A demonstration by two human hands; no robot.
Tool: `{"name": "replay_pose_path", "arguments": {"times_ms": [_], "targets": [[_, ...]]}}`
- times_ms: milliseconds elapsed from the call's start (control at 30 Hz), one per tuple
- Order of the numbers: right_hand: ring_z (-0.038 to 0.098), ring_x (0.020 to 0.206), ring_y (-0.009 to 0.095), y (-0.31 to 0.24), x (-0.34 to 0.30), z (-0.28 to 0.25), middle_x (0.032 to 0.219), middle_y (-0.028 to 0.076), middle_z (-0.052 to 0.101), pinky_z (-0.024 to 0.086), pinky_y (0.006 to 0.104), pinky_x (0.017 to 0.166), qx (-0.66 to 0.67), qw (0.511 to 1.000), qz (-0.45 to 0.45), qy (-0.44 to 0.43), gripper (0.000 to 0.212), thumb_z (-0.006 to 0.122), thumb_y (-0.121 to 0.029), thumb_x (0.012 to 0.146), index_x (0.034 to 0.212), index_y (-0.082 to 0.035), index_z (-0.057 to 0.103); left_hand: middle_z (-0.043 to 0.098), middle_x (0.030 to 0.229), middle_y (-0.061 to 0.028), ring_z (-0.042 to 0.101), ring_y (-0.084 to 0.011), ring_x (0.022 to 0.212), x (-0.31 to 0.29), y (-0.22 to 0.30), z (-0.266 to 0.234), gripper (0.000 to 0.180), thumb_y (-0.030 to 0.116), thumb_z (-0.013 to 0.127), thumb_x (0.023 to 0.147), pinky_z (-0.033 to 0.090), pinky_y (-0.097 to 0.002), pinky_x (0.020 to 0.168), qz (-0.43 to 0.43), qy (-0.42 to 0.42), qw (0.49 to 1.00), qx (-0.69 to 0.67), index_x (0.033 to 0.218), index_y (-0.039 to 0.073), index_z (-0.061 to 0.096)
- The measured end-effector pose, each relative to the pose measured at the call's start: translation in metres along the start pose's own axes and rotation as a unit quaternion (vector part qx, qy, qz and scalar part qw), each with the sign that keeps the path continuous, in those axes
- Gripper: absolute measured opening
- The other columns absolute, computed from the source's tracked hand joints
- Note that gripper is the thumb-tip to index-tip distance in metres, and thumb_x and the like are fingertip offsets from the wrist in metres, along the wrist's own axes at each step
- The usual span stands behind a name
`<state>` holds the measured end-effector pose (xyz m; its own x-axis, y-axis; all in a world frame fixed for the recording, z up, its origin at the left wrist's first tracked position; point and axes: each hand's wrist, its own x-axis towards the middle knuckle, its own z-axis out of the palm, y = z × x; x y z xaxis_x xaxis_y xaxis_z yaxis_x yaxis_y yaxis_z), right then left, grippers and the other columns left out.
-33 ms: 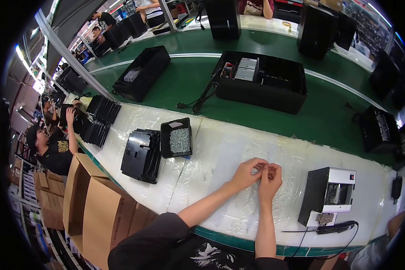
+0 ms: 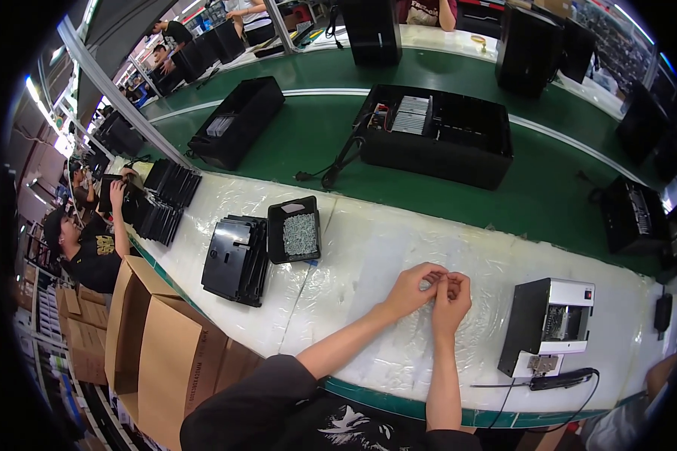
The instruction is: The person assembles an electronic housing by securing small components and a circuit board into it with screws, using an electric screwdriver.
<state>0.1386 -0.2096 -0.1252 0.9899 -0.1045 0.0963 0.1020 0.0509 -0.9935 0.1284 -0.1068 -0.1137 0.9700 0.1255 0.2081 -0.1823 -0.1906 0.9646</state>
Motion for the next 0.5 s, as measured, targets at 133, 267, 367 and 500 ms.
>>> {"name": "replay_pose_path", "arguments": {"times_ms": [133,267,367,500], "targets": [[0.053,0.065,0.006,0.0006,-0.0014,-0.0011,0.077,0.003,0.059,0.043,0.0193,0.057,-0.002,1.000,0.001,-0.007,0.008,0.058,-0.006,0.088,0.091,0.000,0.054,0.066,0.092,-0.0094,0.064,-0.0175,0.079,-0.0015,-0.0003,-0.0004,0.024,0.003,0.063,0.078,0.052,-0.0288,0.072,0.000,0.004,1.000,0.005,0.101,0.002,0.061],[0.053,0.065,0.006,0.0020,0.0000,-0.0020,0.077,0.003,0.059,0.043,0.0194,0.057,-0.010,1.000,-0.005,-0.003,0.008,0.058,-0.007,0.089,0.091,-0.001,0.054,0.065,0.092,-0.0093,0.063,-0.0176,0.078,-0.0010,-0.0013,0.0010,0.024,0.003,0.063,0.078,0.051,-0.0287,0.072,0.000,0.006,1.000,-0.002,0.101,0.002,0.061],[0.053,0.066,0.006,-0.0012,-0.0007,-0.0022,0.078,0.003,0.059,0.043,0.0195,0.057,-0.010,1.000,-0.010,-0.002,0.009,0.057,-0.008,0.090,0.092,-0.001,0.054,0.064,0.093,-0.0097,0.063,-0.0180,0.077,-0.0014,-0.0004,0.0022,0.023,0.003,0.063,0.078,0.051,-0.0287,0.071,0.003,0.005,1.000,-0.007,0.101,0.003,0.061],[0.054,0.067,0.007,-0.0065,-0.0026,0.0010,0.078,0.003,0.059,0.042,0.0192,0.056,0.002,1.000,-0.010,0.002,0.009,0.056,-0.009,0.091,0.093,-0.001,0.053,0.062,0.091,-0.0100,0.062,-0.0188,0.076,-0.0016,-0.0016,0.0004,0.023,0.003,0.063,0.078,0.051,-0.0287,0.070,0.022,0.011,1.000,-0.002,0.100,0.003,0.061]]}}
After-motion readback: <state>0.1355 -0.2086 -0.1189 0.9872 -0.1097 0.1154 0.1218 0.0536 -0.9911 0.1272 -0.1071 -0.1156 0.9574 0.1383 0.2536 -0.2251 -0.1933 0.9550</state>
